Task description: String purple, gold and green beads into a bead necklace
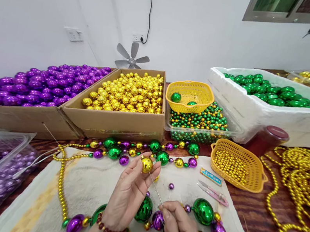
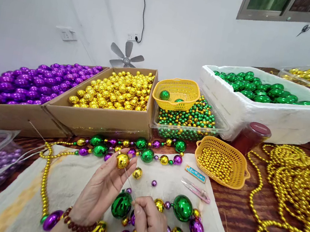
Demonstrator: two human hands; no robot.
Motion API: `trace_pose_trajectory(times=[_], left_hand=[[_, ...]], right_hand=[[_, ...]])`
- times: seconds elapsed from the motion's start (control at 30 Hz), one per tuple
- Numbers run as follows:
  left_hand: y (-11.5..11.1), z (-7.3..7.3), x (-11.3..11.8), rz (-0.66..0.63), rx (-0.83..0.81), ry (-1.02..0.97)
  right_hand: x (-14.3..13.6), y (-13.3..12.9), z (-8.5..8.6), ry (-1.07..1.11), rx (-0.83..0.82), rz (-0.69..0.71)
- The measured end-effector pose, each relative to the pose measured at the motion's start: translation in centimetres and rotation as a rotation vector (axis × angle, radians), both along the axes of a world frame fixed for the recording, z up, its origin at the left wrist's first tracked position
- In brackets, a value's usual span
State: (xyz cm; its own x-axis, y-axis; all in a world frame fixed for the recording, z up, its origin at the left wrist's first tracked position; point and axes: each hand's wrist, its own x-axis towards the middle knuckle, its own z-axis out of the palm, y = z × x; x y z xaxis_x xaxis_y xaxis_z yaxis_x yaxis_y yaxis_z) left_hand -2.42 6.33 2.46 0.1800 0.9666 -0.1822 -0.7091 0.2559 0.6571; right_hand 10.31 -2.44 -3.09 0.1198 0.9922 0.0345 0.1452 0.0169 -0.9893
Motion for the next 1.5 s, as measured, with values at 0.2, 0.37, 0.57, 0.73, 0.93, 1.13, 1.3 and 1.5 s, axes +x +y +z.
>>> trace_pose_trajectory(times=[0.2,0.37,0.57,0.73,0.93,1.13,1.3,1.5], left_hand=[[0.0,-0.5,0.0,-0.040,0.045,-0.032],[0.2,-0.6,-0.3,0.000,0.049,-0.004],[0.1,-0.5,-0.3,0.009,0.064,0.019],[0.6,-0.3,-0.7,0.044,0.058,0.028],[1.1,-0.5,-1.3,0.087,0.016,0.016],[0.2,-0.4,-0.4,0.034,0.120,0.079],[-0.2,-0.2,-0.3,0.007,0.120,0.068],[-0.2,-0.2,-0.6,0.024,0.077,0.054]], right_hand=[[0.2,-0.1,0.1,0.005,-0.050,0.048],[0.2,0.0,0.2,-0.059,-0.045,0.033],[0.0,0.3,0.3,-0.100,0.009,0.055],[-0.2,-0.2,0.1,-0.129,0.016,0.043],[0.3,-1.4,0.2,-0.111,-0.100,0.058],[0.3,-0.8,1.0,-0.027,-0.122,0.083],[-0.6,-0.2,0.4,-0.046,-0.044,0.033],[-0.8,-0.3,0.0,-0.045,0.013,0.050]])
